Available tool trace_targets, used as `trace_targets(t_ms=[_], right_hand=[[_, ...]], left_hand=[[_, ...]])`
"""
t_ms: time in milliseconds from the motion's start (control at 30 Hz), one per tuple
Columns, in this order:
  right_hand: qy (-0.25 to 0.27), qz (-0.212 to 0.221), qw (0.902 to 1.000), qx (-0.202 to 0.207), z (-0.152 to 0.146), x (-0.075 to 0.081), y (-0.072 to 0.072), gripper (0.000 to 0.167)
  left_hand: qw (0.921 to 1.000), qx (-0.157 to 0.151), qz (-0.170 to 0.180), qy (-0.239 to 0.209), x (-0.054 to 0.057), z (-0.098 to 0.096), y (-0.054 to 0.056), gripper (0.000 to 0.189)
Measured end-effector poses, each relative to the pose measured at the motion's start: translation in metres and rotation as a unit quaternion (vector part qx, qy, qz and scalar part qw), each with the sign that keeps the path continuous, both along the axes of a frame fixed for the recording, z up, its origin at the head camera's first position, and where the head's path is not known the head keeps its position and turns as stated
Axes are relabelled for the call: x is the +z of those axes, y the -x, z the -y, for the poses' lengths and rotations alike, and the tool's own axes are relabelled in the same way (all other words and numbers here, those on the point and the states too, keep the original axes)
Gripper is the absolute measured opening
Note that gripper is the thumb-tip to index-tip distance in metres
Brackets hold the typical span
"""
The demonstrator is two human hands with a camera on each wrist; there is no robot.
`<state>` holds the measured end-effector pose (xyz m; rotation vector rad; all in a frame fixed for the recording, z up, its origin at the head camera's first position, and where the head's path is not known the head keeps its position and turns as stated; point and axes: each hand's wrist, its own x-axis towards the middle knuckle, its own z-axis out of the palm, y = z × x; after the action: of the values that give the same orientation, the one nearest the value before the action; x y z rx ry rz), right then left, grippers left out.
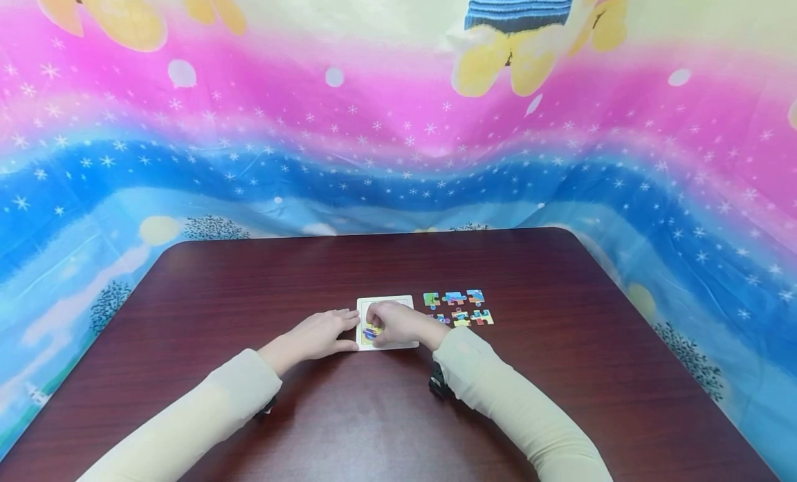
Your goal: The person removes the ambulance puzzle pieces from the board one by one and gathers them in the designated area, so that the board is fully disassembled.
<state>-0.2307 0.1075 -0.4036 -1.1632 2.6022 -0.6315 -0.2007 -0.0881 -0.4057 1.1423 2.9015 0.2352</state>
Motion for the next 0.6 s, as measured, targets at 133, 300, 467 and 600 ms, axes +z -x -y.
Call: trace_targets(t_ms=[133,300,467,600], right_hand=[[0.002,0.005,1.0000,-0.003,0.0001,0.0006,-0.0012,0.031],[0.002,0.002,1.0000,-0.003,0.0001,-0.0002,-0.0007,0.030],[0.013,0.008,0.9999,0.007,-0.0009,-0.0012,0.0019,0.028],[0.033,0.008,0.9991,0.025,-0.0040,-0.0068,0.0069,0.027]], left_hand=[[1.0000,0.001,-0.005,0.003,-0.0008,-0.0003,0.0004,0.041],[1.0000,0.003,-0.008,0.005,-0.0020,0.0000,0.0008,0.043],[1.0000,0.000,-0.006,0.006,-0.0020,0.0002,0.0004,0.043],[1.0000,0.000,-0.004,0.009,-0.0016,0.0002,0.0002,0.045]])
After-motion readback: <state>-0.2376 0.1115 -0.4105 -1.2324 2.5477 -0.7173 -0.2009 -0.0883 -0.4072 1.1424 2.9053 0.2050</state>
